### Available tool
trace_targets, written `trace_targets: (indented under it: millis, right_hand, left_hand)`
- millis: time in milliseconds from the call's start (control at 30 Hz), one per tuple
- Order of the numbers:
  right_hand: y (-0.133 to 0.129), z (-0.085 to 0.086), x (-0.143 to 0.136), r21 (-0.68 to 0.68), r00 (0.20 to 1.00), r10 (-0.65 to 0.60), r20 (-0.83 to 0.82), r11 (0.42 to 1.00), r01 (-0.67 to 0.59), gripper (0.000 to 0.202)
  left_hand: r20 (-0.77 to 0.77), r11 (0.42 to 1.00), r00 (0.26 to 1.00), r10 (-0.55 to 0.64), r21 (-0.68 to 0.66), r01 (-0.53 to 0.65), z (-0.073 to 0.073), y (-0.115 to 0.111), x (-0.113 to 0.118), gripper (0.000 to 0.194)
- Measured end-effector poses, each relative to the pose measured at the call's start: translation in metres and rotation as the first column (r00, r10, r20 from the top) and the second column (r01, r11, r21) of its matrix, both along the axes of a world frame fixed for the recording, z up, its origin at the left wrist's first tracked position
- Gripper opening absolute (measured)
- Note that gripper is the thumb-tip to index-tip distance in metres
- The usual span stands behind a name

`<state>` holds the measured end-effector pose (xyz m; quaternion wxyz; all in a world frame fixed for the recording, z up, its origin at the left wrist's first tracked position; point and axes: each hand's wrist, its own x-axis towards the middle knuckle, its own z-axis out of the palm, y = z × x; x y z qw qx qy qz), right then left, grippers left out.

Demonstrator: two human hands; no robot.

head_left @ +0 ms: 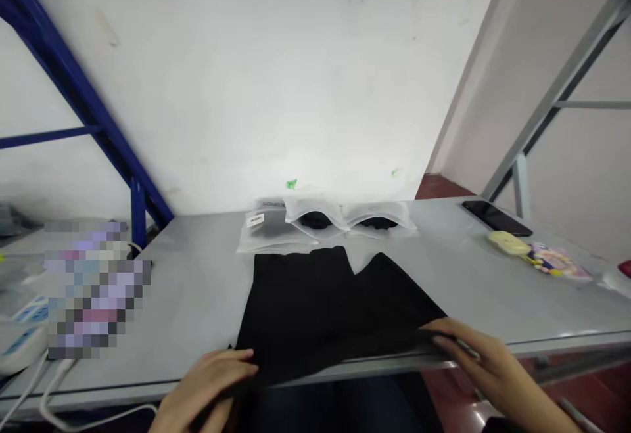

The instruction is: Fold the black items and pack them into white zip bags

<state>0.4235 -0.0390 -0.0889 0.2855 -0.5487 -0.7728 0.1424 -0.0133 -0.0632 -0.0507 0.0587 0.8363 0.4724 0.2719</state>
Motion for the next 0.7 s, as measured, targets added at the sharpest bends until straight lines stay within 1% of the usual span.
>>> trace_targets:
  millis: [33,67,100,133,167,200,267,333,400,467,533,600,633,700]
  right_hand:
    - [0.007,0.005,-0.005,-0.069,0.996,-0.074,-0.046,0.995,0.071,0.024]
    - [0.015,0.009,-0.01,-0.124,0.989,-0.126,-0.073,0.985,0.116,0.026]
    - [0.024,0.013,-0.014,-0.167,0.985,-0.154,-0.08,0.976,0.139,0.026]
    - [0.032,0.016,-0.017,-0.201,0.984,-0.161,-0.074,0.969,0.144,0.025]
    - [0.04,0.018,-0.018,-0.228,0.986,-0.157,-0.06,0.964,0.14,0.026]
    - [0.047,0.019,-0.018,-0.249,0.988,-0.15,-0.043,0.959,0.135,0.027]
    - [0.06,0.02,-0.013,-0.26,0.988,-0.151,-0.012,0.955,0.143,0.033]
    - [0.071,0.02,-0.005,-0.23,0.986,-0.169,0.003,0.959,0.165,0.04]
    - [0.083,0.021,0.002,-0.21,0.985,-0.17,0.006,0.963,0.168,0.047]
    - [0.093,0.024,0.002,-0.254,0.989,-0.148,0.002,0.957,0.144,0.049]
    - [0.101,0.028,-0.004,-0.326,0.993,-0.118,0.0,0.939,0.112,0.037]
    - [0.104,0.033,-0.012,-0.35,0.995,-0.097,0.007,0.932,0.094,0.021]
    - [0.104,0.036,-0.015,-0.325,0.995,-0.1,0.002,0.941,0.096,0.016]
    - [0.097,0.04,-0.018,-0.208,0.992,-0.117,-0.056,0.973,0.103,0.012]
  left_hand:
    - [0.073,0.988,0.993,0.097,-0.124,-0.088,0.003,0.01,0.003,0.027]
    - [0.1,0.955,0.976,0.195,-0.248,-0.165,0.007,0.022,0.005,0.027]
    - [0.088,0.915,0.964,0.25,-0.348,-0.205,0.01,0.035,0.007,0.028]
    - [0.05,0.884,0.965,0.257,-0.415,-0.214,0.013,0.048,0.008,0.028]
    - [0.003,0.871,0.972,0.236,-0.444,-0.21,0.017,0.061,0.009,0.027]
    - [-0.045,0.872,0.979,0.2,-0.448,-0.199,0.02,0.072,0.009,0.025]
    - [-0.121,0.896,0.981,0.149,-0.403,-0.186,0.027,0.091,0.01,0.022]
    - [-0.149,0.926,0.979,0.142,-0.33,-0.184,0.03,0.106,0.013,0.023]
    - [-0.18,0.964,0.976,0.118,-0.214,-0.157,0.028,0.12,0.022,0.023]
    - [-0.251,0.992,0.965,0.074,-0.076,-0.096,0.022,0.135,0.035,0.022]
    - [-0.321,0.999,0.946,0.047,0.004,-0.048,0.016,0.15,0.049,0.021]
    - [-0.35,0.999,0.936,0.036,0.02,-0.031,0.014,0.161,0.058,0.017]
    - [-0.352,0.999,0.936,0.035,0.026,-0.028,0.016,0.164,0.061,0.014]
    - [-0.352,0.998,0.935,0.033,0.055,-0.015,0.024,0.161,0.061,0.013]
